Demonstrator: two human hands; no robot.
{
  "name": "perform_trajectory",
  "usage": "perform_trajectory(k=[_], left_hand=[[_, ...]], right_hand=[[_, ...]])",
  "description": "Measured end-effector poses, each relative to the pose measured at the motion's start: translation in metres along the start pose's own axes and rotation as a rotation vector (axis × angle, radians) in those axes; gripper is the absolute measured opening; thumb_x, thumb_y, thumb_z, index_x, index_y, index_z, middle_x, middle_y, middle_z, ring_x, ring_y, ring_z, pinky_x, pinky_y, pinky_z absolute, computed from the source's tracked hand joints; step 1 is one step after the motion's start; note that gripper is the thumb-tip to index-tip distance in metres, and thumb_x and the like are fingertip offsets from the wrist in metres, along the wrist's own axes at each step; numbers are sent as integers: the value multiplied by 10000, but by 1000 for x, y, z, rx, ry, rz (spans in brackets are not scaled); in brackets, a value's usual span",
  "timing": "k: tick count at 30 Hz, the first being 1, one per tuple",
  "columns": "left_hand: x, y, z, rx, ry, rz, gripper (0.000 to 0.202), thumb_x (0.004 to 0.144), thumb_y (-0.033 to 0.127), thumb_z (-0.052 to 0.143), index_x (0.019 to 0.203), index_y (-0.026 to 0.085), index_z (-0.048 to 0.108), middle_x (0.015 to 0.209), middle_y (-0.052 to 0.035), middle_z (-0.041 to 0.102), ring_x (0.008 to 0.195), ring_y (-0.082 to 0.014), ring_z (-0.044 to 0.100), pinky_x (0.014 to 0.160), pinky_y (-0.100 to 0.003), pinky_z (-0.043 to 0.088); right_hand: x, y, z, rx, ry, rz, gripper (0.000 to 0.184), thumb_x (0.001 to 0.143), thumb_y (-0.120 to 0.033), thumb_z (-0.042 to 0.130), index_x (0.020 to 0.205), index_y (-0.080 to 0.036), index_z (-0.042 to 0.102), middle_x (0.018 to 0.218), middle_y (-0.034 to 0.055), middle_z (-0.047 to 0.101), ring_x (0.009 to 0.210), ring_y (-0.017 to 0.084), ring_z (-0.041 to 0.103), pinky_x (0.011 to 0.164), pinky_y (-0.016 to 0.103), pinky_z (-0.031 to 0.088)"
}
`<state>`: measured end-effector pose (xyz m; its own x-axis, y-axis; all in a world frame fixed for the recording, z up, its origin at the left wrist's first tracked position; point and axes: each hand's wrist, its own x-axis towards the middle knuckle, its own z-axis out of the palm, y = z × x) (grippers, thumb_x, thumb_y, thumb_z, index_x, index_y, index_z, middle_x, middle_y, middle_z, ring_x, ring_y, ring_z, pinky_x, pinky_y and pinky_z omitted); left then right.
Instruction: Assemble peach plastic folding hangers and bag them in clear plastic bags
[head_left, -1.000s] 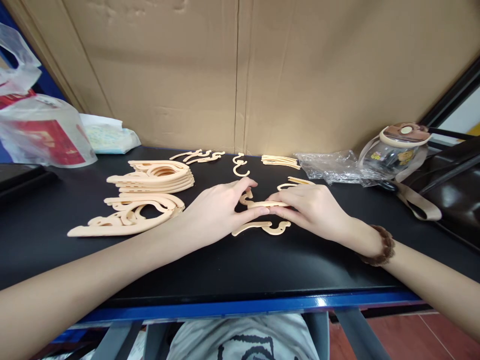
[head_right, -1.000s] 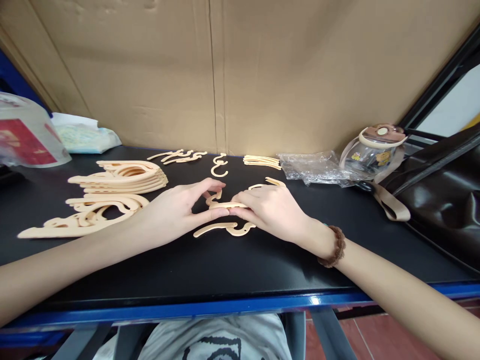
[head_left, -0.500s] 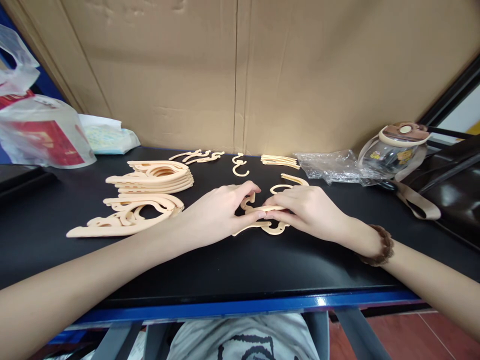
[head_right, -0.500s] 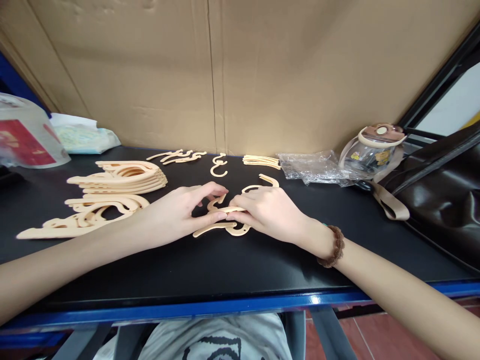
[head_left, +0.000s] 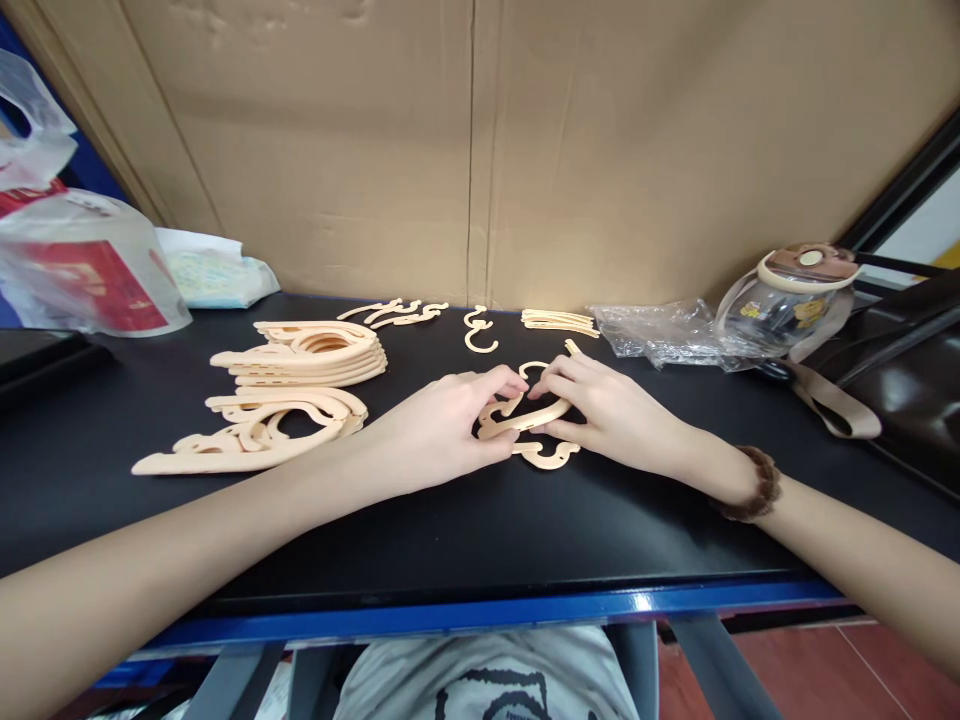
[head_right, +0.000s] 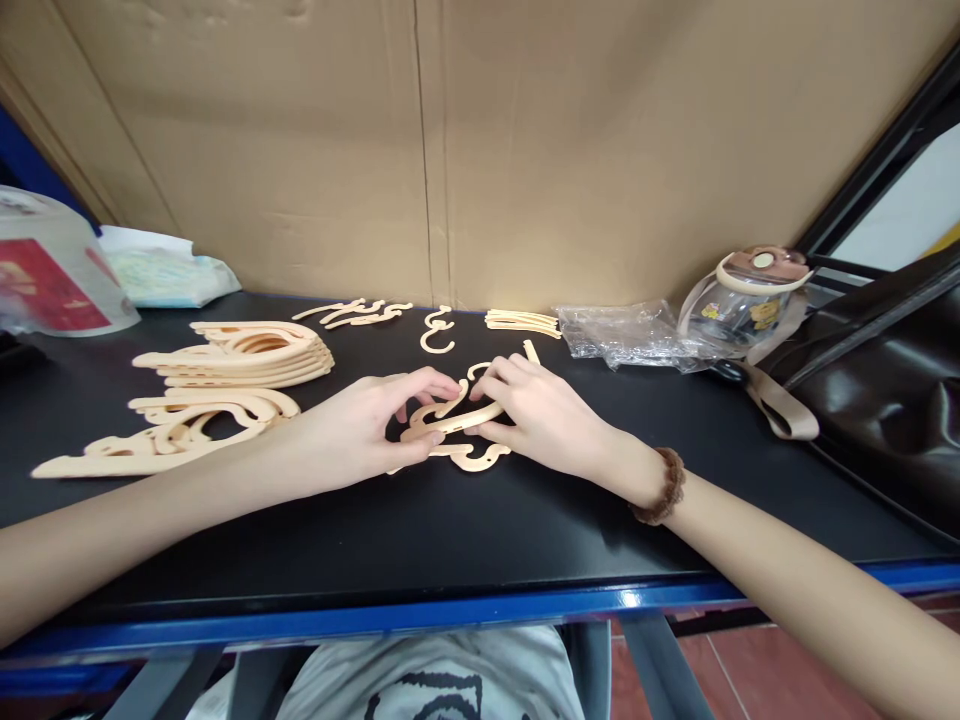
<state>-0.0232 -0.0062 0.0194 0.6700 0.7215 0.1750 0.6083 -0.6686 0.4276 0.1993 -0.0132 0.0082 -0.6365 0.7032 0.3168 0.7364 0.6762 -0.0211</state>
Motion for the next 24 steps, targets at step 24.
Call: perform_trajectory(k=[24], left_hand=[[11,-36,-4,246,69,218,418,821,-13,356,1020,216,643,1094,-28,636,1009,-194,558,895,-341,437]], right_hand=[[0,13,2,150,-59,27,333,959,-401,458,1147,-195,640,1166,87,623,1063,233,564,931,424,428]])
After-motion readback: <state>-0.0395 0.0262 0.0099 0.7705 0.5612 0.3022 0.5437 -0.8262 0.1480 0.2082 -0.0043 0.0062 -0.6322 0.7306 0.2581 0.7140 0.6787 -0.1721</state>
